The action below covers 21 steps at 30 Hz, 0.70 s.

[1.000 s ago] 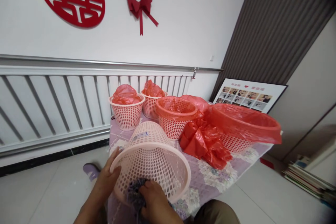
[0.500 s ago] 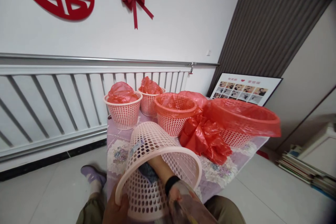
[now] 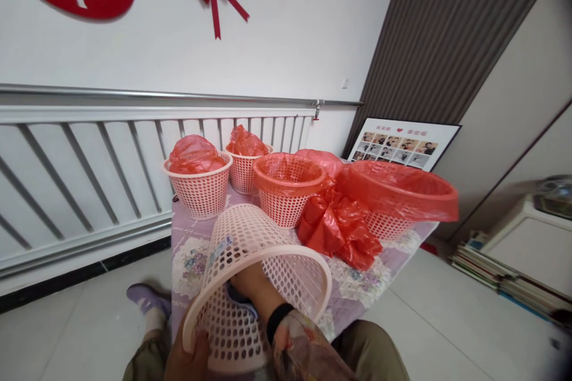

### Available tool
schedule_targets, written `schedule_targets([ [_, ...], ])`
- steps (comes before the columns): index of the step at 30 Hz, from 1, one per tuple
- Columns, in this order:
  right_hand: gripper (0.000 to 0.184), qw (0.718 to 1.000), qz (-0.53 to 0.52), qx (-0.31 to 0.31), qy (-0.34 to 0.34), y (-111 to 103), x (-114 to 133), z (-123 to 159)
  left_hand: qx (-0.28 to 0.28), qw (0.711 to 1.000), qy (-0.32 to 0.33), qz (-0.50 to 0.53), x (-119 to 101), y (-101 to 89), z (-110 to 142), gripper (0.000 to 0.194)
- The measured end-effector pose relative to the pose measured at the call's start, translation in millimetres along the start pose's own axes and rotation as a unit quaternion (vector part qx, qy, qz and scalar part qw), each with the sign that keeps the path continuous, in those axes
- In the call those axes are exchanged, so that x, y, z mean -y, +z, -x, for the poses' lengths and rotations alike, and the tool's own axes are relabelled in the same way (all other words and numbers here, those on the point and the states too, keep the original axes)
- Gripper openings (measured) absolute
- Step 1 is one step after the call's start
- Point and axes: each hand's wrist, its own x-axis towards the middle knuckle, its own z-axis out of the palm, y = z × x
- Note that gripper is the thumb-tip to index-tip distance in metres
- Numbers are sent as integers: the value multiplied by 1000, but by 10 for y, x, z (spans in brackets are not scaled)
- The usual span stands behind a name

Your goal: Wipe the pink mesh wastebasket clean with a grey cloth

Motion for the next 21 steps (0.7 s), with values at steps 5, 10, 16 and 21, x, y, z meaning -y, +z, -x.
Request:
schedule_targets([
  [5,44,999,44,28,-2,14,21,457,-24,999,-17,19,-254,-16,117,47],
  [10,36,998,53,40,-9,-18,75,927,-31,999,-30,2,-374,-22,194,47],
  [16,47,997,3,83,-8,-88,112,1427,-61,997,-29,-42,-263,-33,147,40],
  [21,50,982,-11,187,-36,-177,17,1649,-45,997,-45,-52,-318,-67,141,29],
])
